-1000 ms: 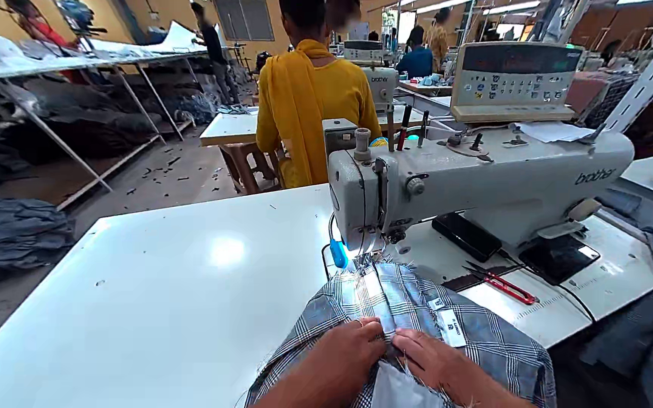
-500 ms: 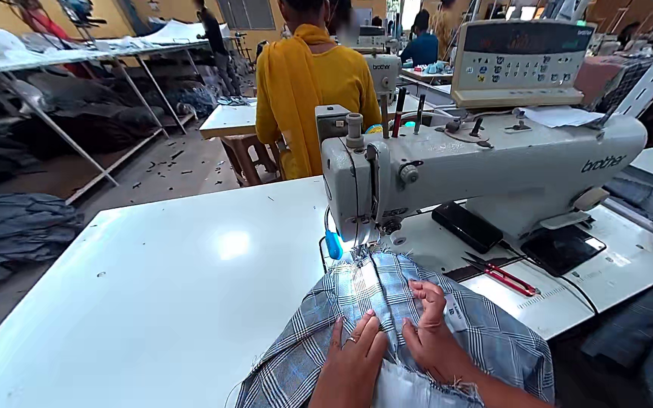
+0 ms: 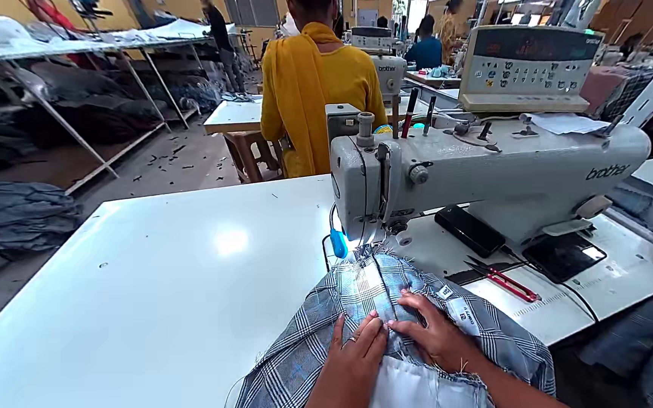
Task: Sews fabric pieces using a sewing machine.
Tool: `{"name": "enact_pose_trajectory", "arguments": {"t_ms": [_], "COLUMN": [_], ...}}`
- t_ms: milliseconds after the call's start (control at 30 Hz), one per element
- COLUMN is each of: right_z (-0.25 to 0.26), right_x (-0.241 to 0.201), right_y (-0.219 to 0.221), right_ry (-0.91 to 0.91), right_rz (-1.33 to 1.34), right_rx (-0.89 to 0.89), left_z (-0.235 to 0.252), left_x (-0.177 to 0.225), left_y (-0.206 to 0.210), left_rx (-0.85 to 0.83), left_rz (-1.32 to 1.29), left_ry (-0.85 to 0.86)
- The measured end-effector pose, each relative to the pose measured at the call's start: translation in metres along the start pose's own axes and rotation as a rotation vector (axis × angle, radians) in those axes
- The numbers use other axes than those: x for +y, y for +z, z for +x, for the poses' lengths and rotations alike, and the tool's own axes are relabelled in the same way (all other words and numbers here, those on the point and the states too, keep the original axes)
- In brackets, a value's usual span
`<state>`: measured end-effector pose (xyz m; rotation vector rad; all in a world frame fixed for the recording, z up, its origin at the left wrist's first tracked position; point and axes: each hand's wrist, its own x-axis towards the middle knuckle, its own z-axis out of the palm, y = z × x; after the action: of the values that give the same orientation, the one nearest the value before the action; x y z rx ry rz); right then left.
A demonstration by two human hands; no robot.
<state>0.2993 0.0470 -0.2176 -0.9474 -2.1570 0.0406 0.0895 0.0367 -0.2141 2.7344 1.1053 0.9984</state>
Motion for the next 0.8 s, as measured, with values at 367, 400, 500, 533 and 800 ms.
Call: {"name": "enact_pose_trajectory", "arguments": {"t_ms": [367, 400, 500, 533, 800], "right_z": [-0.0036, -0.0036, -0.0024, -0.002, 0.0001], "right_x": [0.0026, 0.0021, 0.0022, 0.0025, 0.0016], "right_y": [0.0033, 0.004, 0.0066, 0.0067, 0.0039], "right_ry": [-0.21, -0.198, -0.188, -0.187, -0.192], "right_rz": [-0.131, -0.157, -0.21, -0.196, -0.125], "right_rx": [0.008, 0.012, 0.008, -0.002, -0.018], "left_z": [-0.0001, 0.0005, 0.0018, 0.0018, 0.0012], "left_x": [-0.0006, 0.0003, 0.0015, 0.0012, -0.0007], "left_y": [-0.0039, -0.0056, -0.0087, -0.0087, -0.009], "left_rx": [0.007, -0.005, -0.019, -0.019, -0.043], "left_rz": [-0.128, -0.145, -0.165, -0.166, -0.106], "left_ry": [-0.03, -0.043, -0.076, -0.08, -0.072]}}
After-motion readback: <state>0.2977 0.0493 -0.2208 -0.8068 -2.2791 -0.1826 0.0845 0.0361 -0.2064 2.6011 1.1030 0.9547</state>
